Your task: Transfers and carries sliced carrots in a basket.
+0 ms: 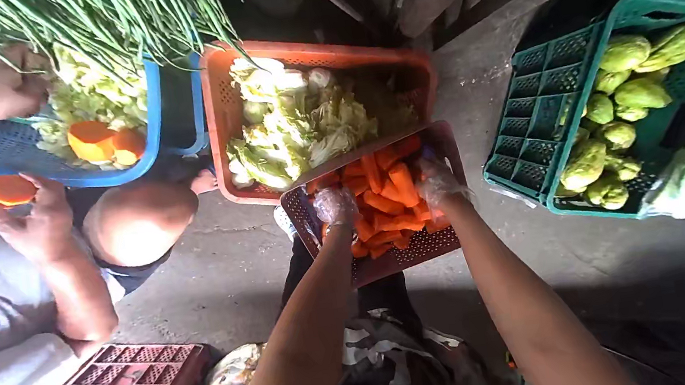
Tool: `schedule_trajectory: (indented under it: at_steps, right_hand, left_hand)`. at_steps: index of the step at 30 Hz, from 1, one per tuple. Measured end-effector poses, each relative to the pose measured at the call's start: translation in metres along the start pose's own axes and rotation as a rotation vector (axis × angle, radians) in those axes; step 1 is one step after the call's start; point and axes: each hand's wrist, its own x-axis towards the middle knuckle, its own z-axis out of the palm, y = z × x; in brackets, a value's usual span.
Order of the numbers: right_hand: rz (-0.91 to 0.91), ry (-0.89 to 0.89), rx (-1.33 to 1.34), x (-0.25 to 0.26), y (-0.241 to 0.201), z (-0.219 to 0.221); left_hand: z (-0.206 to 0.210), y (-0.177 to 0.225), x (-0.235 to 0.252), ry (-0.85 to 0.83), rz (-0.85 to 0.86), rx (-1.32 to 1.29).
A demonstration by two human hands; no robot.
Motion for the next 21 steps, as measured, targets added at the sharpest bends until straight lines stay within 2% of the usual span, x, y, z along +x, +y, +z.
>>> schedule_trajectory:
  at_steps: [3,6,9,11,15,18,21]
  right_hand:
    - [-0.005,-0.097,0.008,-0.019,0.003,-0.001]
    - [-0.045,-0.218,0.098,-0.028,0.013,0.0]
    - [0.043,-0.127,0.287,-0.028,0.016,-0.003]
    - [0.084,-0.07,0.303,-0.017,0.016,0.0]
    - [0.101,-0.157,0.243,0.007,0.005,0.001]
    - [0.162,-0.26,0.307,0.006,-0.008,-0.006]
    - [0.148,-0.19,0.613,-0.015,-0.012,-0.019]
  left_hand:
    - [0.016,0.006,0.002,0.033,-0.118,-0.228]
    - [0.018,0.008,0.011,0.037,-0.175,-0.324]
    - [0.01,0.016,0.019,0.047,-0.193,-0.292]
    - [0.005,0.024,0.02,0.055,-0.219,-0.224]
    - [0.005,0.037,0.025,0.059,-0.304,-0.217]
    - [0.003,0.027,0.031,0.026,-0.225,-0.153]
    - [0.0,0.009,0.03,0.033,-0.134,-0.203]
